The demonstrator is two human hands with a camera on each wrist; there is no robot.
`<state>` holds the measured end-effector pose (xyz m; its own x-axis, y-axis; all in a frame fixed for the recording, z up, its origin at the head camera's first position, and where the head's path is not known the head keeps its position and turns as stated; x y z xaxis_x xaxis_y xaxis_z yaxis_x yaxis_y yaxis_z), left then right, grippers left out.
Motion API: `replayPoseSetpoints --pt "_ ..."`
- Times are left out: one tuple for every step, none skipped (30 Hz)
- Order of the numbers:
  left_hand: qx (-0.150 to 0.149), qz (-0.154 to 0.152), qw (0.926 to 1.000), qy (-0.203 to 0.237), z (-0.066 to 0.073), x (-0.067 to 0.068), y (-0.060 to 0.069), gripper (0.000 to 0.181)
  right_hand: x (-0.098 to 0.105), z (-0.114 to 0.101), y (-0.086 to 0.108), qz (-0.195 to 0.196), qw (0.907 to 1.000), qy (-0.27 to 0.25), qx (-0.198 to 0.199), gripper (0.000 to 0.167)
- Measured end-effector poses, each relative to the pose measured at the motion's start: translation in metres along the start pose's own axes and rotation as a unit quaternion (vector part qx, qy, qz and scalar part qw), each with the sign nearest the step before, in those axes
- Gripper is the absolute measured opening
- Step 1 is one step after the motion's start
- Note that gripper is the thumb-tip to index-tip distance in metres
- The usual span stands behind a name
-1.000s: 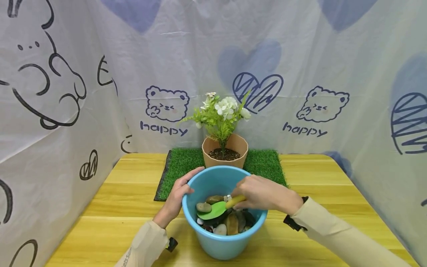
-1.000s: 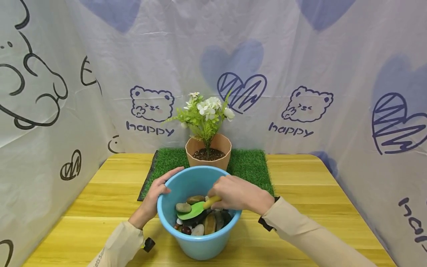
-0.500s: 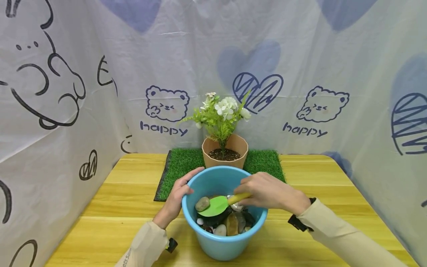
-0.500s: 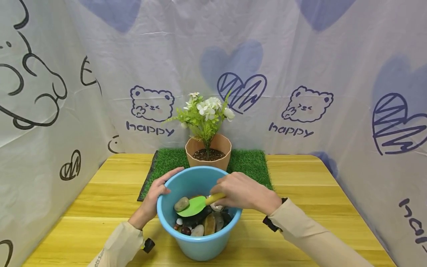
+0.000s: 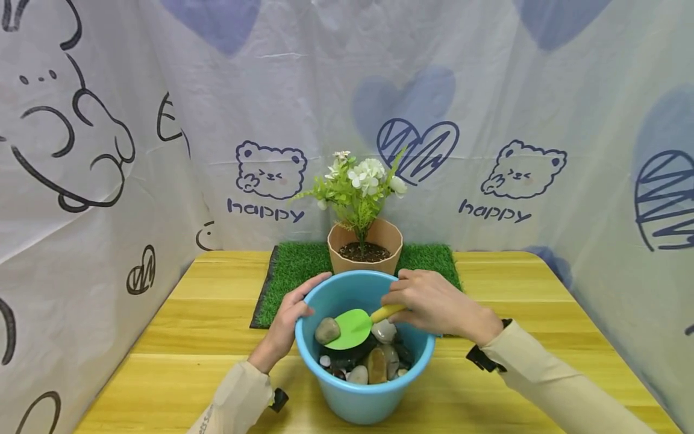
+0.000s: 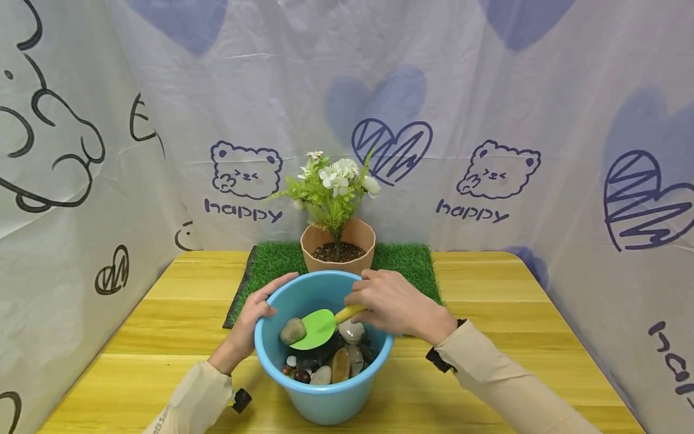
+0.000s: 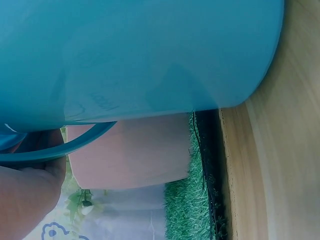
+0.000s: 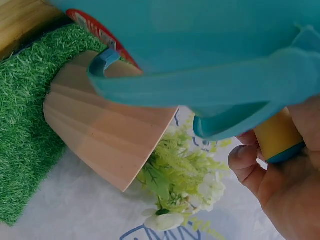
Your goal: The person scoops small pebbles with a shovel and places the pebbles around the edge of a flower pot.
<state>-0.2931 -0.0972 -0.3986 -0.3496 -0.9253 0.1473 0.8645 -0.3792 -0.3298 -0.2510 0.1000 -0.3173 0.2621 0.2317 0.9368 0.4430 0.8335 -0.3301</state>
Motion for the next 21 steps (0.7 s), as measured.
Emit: replayPoseSetpoints --pt "0.000 0.000 1.0000 0.000 0.000 0.000 0.000 0.073 0.000 0.001 0.000 0.002 1.0000 0.000 -0.001 0.019" --pt "-0.001 0.000 1.0000 0.001 0.000 0.000 0.000 0.073 0.000 0.002 0.000 0.003 1.0000 -0.002 -0.003 0.019" --pt "-0.001 0.000 1.0000 0.001 0.000 0.000 0.000 0.073 0.000 0.003 0.000 0.002 1.0000 -0.005 -0.004 0.020" --pt "-0.001 0.000 1.0000 0.003 0.000 0.000 0.000 0.072 0.000 0.004 0.001 0.000 1.0000 -0.006 -0.006 0.020" --pt "-0.001 0.000 1.0000 0.004 0.000 0.000 0.000 0.072 0.000 0.004 0.001 -0.003 0.9999 -0.008 -0.008 0.021" --pt "0.000 0.001 1.0000 0.004 0.000 0.000 0.000 0.072 0.000 0.005 0.001 -0.005 0.9999 -0.010 -0.009 0.021" --pt "0.000 0.002 1.0000 0.004 0.000 0.000 0.000 0.072 0.001 0.006 0.002 -0.007 0.9998 -0.011 -0.012 0.022" --pt "0.001 0.003 1.0000 0.004 0.000 0.000 0.000 0.072 0.001 0.006 0.002 -0.008 0.9998 -0.013 -0.016 0.023" --pt "0.001 0.004 1.0000 0.004 -0.001 0.000 0.000 0.072 0.002 0.008 0.003 -0.008 0.9997 -0.014 -0.020 0.023" --pt "0.001 0.005 1.0000 0.003 -0.001 0.000 0.000 0.072 0.002 0.009 0.004 -0.007 0.9996 -0.016 -0.024 0.023" --pt "0.000 0.005 1.0000 0.002 -0.001 0.000 0.000 0.072 0.002 0.010 0.005 -0.006 0.9995 -0.018 -0.027 0.024" --pt "-0.001 0.005 1.0000 0.000 -0.001 0.000 -0.001 0.071 0.003 0.011 0.005 -0.005 0.9993 -0.020 -0.030 0.024" --pt "-0.002 0.006 1.0000 -0.002 -0.001 0.000 -0.001 0.071 0.003 0.012 0.006 -0.003 0.9992 -0.023 -0.033 0.024" --pt "-0.003 0.005 1.0000 -0.003 -0.001 -0.001 -0.001 0.070 0.003 0.012 0.006 -0.002 0.9991 -0.024 -0.034 0.024" --pt "-0.005 0.004 1.0000 -0.005 -0.001 -0.001 -0.001 0.070 0.003 0.013 0.006 -0.001 0.9992 -0.023 -0.033 0.024" --pt "-0.006 0.003 1.0000 -0.008 -0.001 -0.001 -0.001 0.069 0.003 0.012 0.006 -0.002 0.9992 -0.022 -0.032 0.023" --pt "-0.004 0.002 0.9999 -0.009 -0.002 -0.001 -0.001 0.069 0.003 0.012 0.006 -0.004 0.9993 -0.018 -0.031 0.023" --pt "-0.004 0.001 0.9999 -0.012 -0.002 -0.001 -0.001 0.069 0.003 0.012 0.006 -0.006 0.9994 -0.014 -0.030 0.023" --pt "-0.004 0.001 0.9999 -0.014 -0.001 -0.001 0.000 0.068 0.003 0.011 0.005 -0.009 0.9995 -0.010 -0.029 0.022" --pt "-0.003 0.000 0.9999 -0.015 -0.001 0.000 0.000 0.068 0.002 0.010 0.005 -0.011 0.9995 -0.005 -0.028 0.022" --pt "-0.003 -0.001 0.9998 -0.017 -0.001 0.000 0.001 0.068 0.002 0.010 0.005 -0.013 0.9995 -0.002 -0.027 0.022"
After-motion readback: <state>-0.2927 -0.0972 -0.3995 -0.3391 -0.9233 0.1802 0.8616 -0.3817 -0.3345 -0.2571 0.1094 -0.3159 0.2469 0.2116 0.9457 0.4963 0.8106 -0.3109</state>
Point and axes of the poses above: each hand's wrist, its own y-axis away from the middle knuckle, its own x-axis out of the back of the hand, z = x × y, the point moved 8 cm from there along -y, towards the middle knuckle, and after that the axes turned 2 degrees about -y, right-handed, at the moved point
